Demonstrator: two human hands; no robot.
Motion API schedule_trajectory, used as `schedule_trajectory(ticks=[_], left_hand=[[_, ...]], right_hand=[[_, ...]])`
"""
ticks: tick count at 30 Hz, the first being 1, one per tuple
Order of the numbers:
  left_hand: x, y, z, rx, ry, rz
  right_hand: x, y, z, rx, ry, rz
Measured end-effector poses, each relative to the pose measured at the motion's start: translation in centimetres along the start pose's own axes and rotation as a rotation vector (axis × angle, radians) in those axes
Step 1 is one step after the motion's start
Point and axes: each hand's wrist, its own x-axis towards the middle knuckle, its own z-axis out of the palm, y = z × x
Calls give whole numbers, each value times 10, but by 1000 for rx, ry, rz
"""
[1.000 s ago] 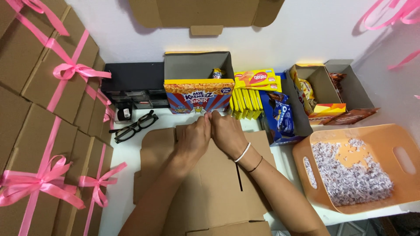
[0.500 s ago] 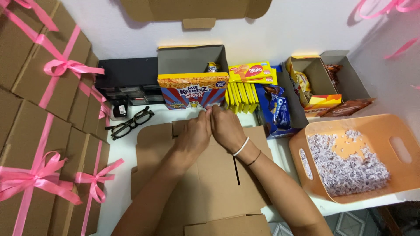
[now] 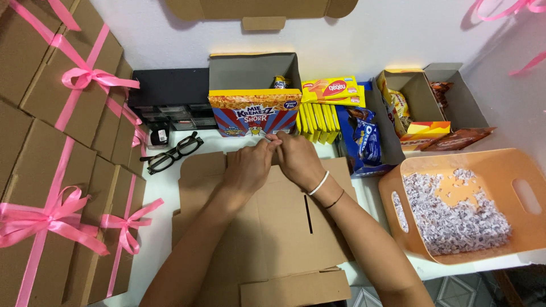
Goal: The person folds a flat cardboard sheet into a box shape by hand, aligning and tucking flaps into slots. The person repeats the folding process on multiple boxes, ensuring the flaps are properly secured.
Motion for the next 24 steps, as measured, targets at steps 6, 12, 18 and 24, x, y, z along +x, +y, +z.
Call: schedule_trajectory(ticks=[6,12,18,24], left_hand=[[8,-3,-15,-33,-170,26],[3,-22,-11,17,-355,50],[-7,-22,-23,69,-387,34],[-1,-30,-15,-66,-362,47]], right_hand=[[1,5,2,212,25,67],[-2,-4,-49,149,-252,23],[-11,2,-57,121,-244,70],[-15,-24,-54,57,-257,13]])
